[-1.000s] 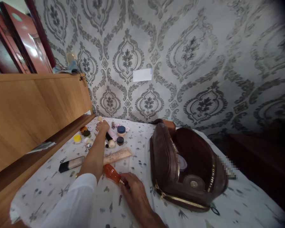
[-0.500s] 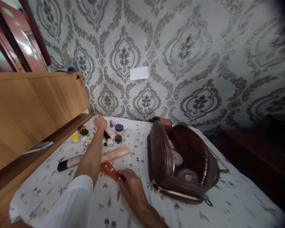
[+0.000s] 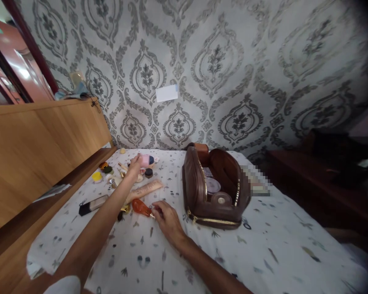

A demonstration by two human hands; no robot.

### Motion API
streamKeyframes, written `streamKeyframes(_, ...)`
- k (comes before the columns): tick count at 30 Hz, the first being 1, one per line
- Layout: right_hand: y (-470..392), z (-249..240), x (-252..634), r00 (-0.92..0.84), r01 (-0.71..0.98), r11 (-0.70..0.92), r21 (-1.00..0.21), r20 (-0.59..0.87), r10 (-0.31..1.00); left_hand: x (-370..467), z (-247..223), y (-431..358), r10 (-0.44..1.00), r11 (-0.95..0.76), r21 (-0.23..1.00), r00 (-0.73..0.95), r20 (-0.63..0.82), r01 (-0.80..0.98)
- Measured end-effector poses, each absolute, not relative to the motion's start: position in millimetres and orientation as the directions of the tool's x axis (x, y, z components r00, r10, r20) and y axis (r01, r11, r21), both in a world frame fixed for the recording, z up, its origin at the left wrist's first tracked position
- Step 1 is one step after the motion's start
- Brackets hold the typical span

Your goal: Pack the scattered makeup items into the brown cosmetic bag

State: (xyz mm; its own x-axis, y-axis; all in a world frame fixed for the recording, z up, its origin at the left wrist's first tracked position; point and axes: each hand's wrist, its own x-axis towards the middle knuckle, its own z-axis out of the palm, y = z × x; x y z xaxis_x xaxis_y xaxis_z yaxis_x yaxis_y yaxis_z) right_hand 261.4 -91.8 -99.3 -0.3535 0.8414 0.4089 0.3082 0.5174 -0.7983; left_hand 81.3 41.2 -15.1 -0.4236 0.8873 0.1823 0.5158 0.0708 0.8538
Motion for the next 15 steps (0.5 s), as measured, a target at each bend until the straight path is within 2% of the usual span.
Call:
streamKeyframes(3, -88, -102, 262, -0.297, 0.24, 0.442, -0.864, 0.368, 0.881, 92, -27, 2, 0.935, -0.046, 0.939, -0.316, 0.16, 0.34)
streamKeyframes(7, -88, -99, 262, -0.221, 0.135, 0.319, -0.938, 0.285, 0.933, 102, -38, -41, 0.971, -0.105, 0.969, -0.187, 0.148, 0.222)
streamKeyframes(9, -89, -94, 263, -0.196, 0.076, 0.28, -0.957, 0.261, 0.945, 106, -39, -58, 0.965, -0.212, 0.939, -0.094, 0.245, 0.27)
streamKeyframes(12, -91, -87, 263, -0.219, 0.029, 0.299, -0.954, 0.286, 0.933, 109, -40, -75, 0.899, -0.409, 0.788, 0.056, 0.434, 0.46)
streamKeyframes(15, -92, -83, 264, -0.23, 0.028, 0.319, -0.947, 0.304, 0.924, 110, -42, -82, 0.864, -0.476, 0.673, 0.159, 0.477, 0.566)
